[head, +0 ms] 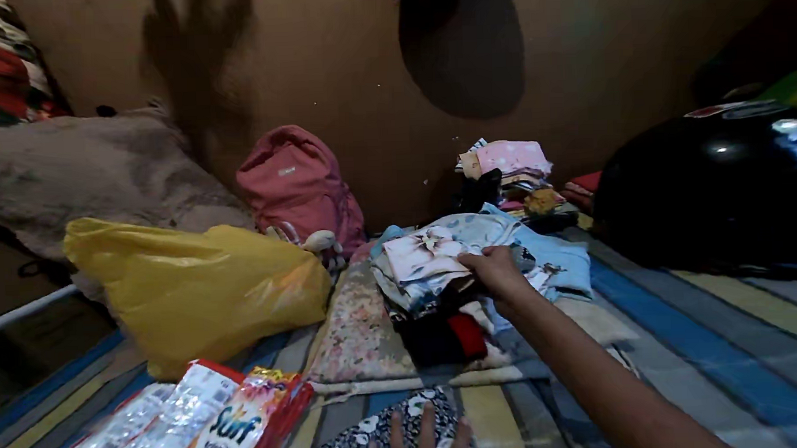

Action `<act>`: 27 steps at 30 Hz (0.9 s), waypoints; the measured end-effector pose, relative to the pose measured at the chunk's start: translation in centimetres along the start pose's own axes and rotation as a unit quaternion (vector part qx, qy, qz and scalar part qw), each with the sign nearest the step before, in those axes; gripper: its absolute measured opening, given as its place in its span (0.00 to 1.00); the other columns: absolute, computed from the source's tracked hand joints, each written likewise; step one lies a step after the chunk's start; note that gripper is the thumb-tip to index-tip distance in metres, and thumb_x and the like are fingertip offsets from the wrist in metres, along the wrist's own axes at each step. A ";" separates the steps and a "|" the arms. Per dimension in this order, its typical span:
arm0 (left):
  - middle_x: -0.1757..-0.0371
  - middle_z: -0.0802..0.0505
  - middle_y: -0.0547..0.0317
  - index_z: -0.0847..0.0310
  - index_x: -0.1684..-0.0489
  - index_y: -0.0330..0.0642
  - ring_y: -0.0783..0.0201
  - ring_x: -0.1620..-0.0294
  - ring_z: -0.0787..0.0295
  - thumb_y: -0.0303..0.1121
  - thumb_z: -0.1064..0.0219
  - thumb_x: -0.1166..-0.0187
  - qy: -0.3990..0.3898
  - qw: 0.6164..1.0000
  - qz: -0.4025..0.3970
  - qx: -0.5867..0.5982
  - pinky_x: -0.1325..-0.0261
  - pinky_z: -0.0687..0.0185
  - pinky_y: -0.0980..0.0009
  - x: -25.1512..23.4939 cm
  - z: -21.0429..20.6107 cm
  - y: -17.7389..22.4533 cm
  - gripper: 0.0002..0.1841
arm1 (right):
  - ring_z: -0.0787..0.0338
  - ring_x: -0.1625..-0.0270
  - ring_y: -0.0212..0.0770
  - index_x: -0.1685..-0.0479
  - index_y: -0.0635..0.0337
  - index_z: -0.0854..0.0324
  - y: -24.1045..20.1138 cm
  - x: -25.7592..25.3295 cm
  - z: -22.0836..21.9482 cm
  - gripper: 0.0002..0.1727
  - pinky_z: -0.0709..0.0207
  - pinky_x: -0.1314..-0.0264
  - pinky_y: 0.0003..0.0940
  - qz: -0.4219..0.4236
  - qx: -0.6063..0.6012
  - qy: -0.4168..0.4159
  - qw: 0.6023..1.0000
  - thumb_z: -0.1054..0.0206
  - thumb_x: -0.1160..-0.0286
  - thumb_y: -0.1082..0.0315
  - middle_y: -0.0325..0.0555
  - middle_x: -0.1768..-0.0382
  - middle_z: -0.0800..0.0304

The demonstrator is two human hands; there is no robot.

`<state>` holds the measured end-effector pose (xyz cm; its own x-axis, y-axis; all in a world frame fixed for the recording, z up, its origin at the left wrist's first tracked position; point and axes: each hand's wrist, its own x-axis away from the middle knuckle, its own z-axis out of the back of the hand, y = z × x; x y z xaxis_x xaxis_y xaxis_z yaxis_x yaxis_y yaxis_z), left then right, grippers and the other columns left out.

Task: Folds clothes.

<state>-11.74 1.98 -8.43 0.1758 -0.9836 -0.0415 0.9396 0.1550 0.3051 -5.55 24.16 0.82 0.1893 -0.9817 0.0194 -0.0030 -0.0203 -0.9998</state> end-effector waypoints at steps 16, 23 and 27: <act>0.05 0.52 0.38 0.51 0.04 0.54 0.24 0.07 0.70 0.66 0.47 0.18 -0.065 0.997 0.047 -0.023 0.16 0.81 0.23 -0.5 1.4 0.0 0.43 | 0.15 0.74 0.29 0.59 0.53 0.26 -6.1 11.0 11.4 0.10 0.19 0.73 0.24 -0.031 -0.076 -0.100 0.992 0.50 0.12 0.62 0.38 0.74 0.18; 0.05 0.52 0.39 0.50 0.05 0.54 0.27 0.06 0.72 0.67 0.48 0.18 -0.057 0.997 0.049 -0.005 0.17 0.86 0.23 -0.7 1.2 -0.5 0.44 | 0.16 0.75 0.21 0.58 0.57 0.16 -5.6 13.0 17.7 0.16 0.22 0.74 0.17 0.147 0.189 -0.047 0.970 0.52 0.14 0.75 0.31 0.73 0.13; 0.04 0.51 0.43 0.48 0.05 0.56 0.29 0.06 0.72 0.68 0.48 0.19 -0.061 0.996 0.060 -0.007 0.17 0.86 0.23 -0.8 1.1 -0.6 0.43 | 0.18 0.70 0.21 0.59 0.56 0.14 -2.1 15.6 19.1 0.07 0.23 0.69 0.18 0.445 0.369 -0.053 0.814 0.37 0.30 0.71 0.30 0.67 0.14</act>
<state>-12.76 2.61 -7.51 0.2506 -0.9617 0.1110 0.9184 0.2724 0.2871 16.21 12.52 3.09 0.5182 -0.5236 -0.6762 0.3984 0.8475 -0.3509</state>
